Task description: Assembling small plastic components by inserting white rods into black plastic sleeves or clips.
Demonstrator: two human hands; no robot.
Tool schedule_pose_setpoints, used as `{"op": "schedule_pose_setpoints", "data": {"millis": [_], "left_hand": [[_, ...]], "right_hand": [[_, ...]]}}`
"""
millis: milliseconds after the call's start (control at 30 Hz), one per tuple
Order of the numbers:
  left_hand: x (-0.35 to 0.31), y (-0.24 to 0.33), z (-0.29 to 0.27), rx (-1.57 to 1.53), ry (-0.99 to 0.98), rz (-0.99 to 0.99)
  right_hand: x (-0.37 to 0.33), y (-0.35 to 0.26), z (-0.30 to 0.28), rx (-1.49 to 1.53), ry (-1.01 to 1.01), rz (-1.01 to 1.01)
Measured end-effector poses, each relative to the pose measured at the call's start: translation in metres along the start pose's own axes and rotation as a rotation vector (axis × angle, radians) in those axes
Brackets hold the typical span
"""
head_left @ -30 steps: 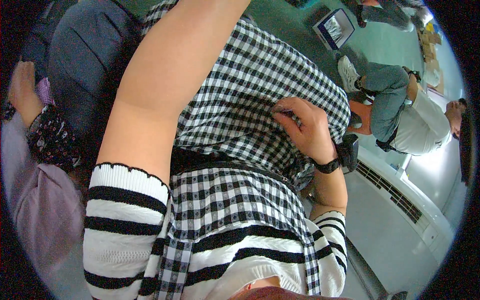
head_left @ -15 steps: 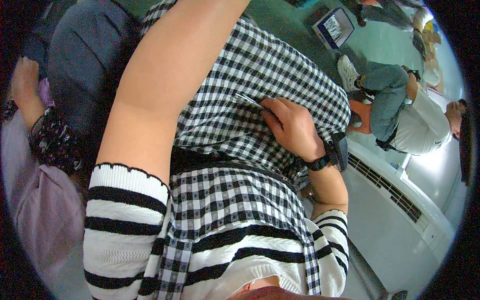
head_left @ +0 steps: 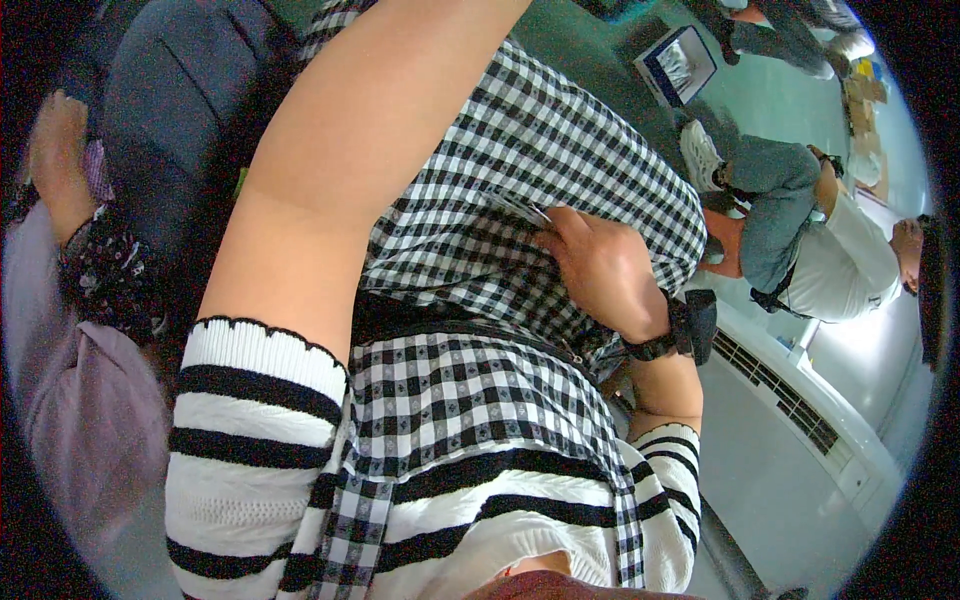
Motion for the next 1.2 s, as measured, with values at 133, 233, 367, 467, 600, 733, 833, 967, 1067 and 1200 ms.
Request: {"op": "schedule_pose_setpoints", "data": {"millis": [133, 233, 367, 467, 600, 733, 833, 967, 1067, 1200], "left_hand": [[-0.005, 0.001, 0.001, 0.012, 0.017, -0.043], [-0.005, 0.002, 0.0, -0.01, 0.013, -0.016], [-0.003, 0.001, -0.002, -0.013, 0.01, -0.015], [-0.003, 0.001, 0.0, -0.046, 0.003, 0.01], [-0.002, -0.001, 0.001, -0.025, 0.013, -0.023], [-0.003, 0.0, 0.002, -0.044, 0.001, 0.006], [-0.004, -0.001, 0.001, -0.034, 0.007, -0.006], [-0.003, -0.001, 0.002, -0.053, 0.002, -0.015], [-0.003, -0.003, 0.002, -0.077, 0.012, -0.03], [-0.003, 0.002, 0.001, -0.024, -0.007, -0.002]], "right_hand": [[0.0, -0.006, -0.004, -0.051, -0.02, 0.011], [0.003, -0.005, 0.008, -0.175, -0.151, 0.041], [0.01, -0.006, 0.015, -0.21, -0.218, 0.05], [0.012, -0.005, 0.014, -0.178, -0.217, 0.065], [0.015, -0.011, 0.008, -0.183, -0.156, -0.003], [0.021, -0.018, 0.004, -0.178, -0.16, -0.022], [0.026, -0.021, 0.001, -0.178, -0.196, 0.04], [0.032, -0.025, -0.001, -0.177, -0.061, 0.026], [0.031, -0.022, 0.0, -0.155, -0.114, 0.069], [0.018, -0.01, -0.003, -0.136, -0.116, 0.046]]}}
Point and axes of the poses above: each hand's wrist, its own x-axis towards the middle knuckle, its own z-axis out of the palm, y = z × x, the point moved 7 cm from there along x, towards the middle knuckle, and after that the axes turned 6 degrees about -y, right-handed, at the moved point
